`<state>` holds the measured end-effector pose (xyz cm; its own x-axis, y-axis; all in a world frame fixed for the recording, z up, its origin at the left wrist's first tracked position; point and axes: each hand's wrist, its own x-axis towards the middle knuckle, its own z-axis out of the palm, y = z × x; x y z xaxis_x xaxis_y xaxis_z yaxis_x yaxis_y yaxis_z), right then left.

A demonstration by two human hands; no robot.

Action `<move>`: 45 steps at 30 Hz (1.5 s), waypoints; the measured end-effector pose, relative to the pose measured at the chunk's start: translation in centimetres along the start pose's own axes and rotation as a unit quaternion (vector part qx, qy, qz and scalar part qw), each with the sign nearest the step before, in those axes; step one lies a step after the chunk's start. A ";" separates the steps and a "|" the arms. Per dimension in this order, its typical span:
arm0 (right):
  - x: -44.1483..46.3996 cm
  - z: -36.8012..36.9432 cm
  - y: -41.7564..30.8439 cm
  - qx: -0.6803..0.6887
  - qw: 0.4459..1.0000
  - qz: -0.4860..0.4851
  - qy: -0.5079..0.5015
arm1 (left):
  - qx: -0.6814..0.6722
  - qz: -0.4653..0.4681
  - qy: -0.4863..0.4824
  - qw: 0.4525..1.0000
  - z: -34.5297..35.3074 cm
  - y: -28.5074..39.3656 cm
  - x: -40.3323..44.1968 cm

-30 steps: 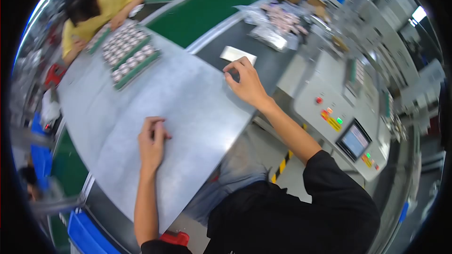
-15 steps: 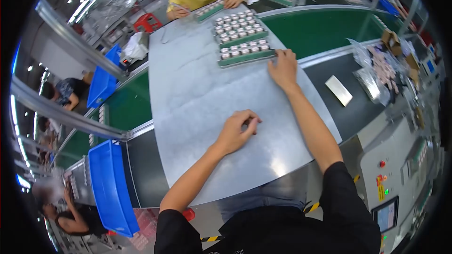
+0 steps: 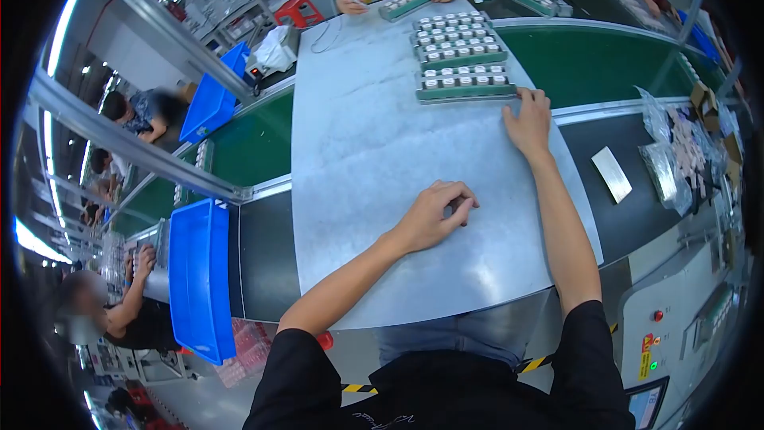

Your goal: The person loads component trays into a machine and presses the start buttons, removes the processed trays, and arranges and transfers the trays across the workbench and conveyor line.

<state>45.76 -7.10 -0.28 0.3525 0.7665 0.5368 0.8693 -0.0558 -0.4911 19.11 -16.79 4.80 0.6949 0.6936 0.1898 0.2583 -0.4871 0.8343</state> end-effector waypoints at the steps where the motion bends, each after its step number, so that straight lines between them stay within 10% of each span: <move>1: 0.0 0.1 0.0 0.005 1.000 -0.004 -0.003 | 0.003 0.012 -0.002 1.000 0.0 -0.1 0.0; 45: 1.4 2.7 4.9 0.052 0.998 -0.015 -0.017 | -0.006 0.132 0.083 0.988 0.5 -1.7 -0.7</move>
<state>49.55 -4.55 -3.75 0.3137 0.7888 0.5286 0.8375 0.0325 -0.5455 18.57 -16.68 2.94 0.6173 0.6215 0.4823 0.0751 -0.6569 0.7502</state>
